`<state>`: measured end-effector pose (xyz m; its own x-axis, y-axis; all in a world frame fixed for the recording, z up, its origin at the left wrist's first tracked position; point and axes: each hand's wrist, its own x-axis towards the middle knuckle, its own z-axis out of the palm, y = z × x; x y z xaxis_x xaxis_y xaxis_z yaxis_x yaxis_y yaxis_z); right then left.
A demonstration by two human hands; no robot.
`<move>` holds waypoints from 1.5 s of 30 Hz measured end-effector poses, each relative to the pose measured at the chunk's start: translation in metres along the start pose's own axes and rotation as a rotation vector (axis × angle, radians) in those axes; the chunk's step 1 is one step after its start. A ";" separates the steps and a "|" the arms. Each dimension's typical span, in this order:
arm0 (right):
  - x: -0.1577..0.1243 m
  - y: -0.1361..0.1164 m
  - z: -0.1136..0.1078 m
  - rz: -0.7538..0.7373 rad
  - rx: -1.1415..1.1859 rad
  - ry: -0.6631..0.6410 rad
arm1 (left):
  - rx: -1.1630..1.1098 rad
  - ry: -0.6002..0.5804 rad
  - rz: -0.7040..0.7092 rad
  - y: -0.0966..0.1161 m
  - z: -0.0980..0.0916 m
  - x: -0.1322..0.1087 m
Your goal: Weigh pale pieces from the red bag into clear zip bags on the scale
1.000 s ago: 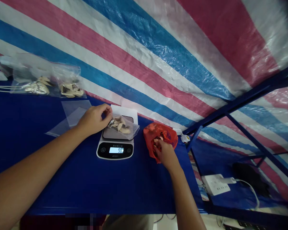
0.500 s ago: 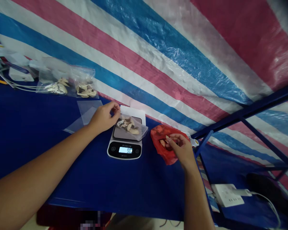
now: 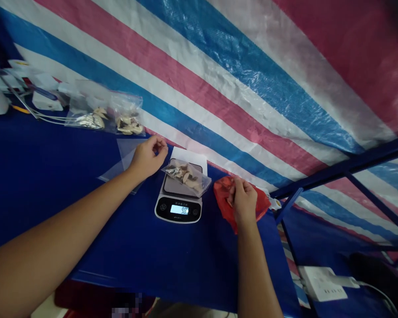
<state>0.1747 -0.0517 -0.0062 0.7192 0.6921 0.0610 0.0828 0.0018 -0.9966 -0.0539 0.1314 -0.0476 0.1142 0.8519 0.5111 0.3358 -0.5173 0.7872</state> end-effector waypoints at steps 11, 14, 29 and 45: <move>0.020 -0.004 -0.042 0.423 0.545 -0.056 | 0.019 0.098 0.000 -0.024 0.011 0.012; 0.020 -0.006 -0.046 0.476 0.611 -0.041 | 0.003 0.086 -0.002 -0.026 0.015 0.012; 0.021 0.037 -0.020 0.030 -0.020 0.093 | 0.034 0.040 0.243 0.013 -0.005 0.002; 0.021 0.035 -0.024 -0.249 -0.276 0.018 | 0.094 -0.249 0.629 0.056 -0.002 -0.027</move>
<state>0.2090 -0.0540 -0.0382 0.6657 0.6819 0.3030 0.4380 -0.0283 -0.8985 -0.0404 0.0796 -0.0162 0.5220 0.3907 0.7582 0.2134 -0.9205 0.3275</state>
